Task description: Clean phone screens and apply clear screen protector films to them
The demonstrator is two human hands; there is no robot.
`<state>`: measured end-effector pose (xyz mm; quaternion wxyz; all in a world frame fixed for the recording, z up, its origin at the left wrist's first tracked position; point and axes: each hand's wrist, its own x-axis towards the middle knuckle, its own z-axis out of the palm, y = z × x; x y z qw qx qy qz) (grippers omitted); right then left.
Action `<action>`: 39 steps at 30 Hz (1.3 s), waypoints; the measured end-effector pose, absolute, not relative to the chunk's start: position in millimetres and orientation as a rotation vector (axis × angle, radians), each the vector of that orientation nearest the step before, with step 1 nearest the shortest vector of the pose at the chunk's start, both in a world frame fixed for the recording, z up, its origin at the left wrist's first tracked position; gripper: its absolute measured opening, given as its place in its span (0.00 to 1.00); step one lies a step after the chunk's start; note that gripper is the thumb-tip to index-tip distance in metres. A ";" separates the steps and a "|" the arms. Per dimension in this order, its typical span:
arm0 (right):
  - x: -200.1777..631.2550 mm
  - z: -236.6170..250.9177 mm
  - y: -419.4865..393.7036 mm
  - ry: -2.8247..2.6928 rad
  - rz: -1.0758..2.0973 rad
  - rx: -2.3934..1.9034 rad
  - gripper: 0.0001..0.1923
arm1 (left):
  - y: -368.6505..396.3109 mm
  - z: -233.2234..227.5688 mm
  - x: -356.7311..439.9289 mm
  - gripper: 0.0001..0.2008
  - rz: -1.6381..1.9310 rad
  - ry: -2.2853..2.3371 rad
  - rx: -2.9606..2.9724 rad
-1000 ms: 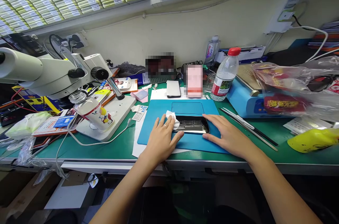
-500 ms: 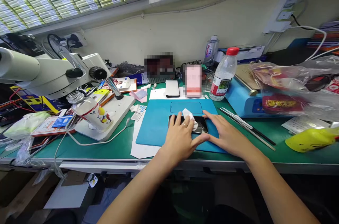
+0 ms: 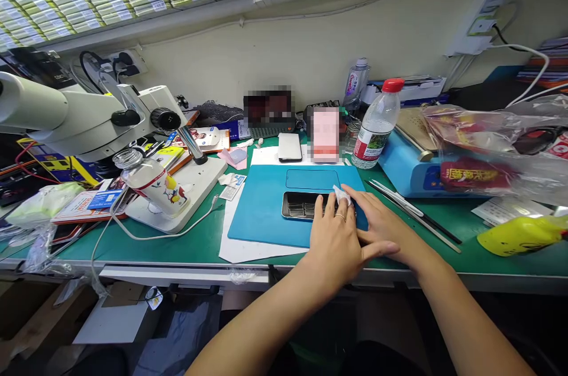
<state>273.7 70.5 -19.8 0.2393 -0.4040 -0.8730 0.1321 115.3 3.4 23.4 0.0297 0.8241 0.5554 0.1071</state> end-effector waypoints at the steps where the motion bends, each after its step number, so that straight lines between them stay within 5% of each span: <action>1: 273.5 -17.3 68.6 -2.405 0.368 -1.092 0.40 | -2.9 22.4 112.6 0.49 0.337 1.689 2.543; 10: 270.8 -5.0 58.5 -2.427 0.419 -1.168 0.54 | -39.0 8.3 64.1 0.41 0.396 1.632 2.504; 19: 269.7 -0.7 57.3 -2.443 0.452 -1.299 0.53 | -41.9 3.0 -0.5 0.34 0.348 1.890 2.428; 39: 268.4 2.0 56.7 -2.430 0.440 -1.285 0.48 | -42.9 -1.1 -2.6 0.34 0.329 1.853 2.327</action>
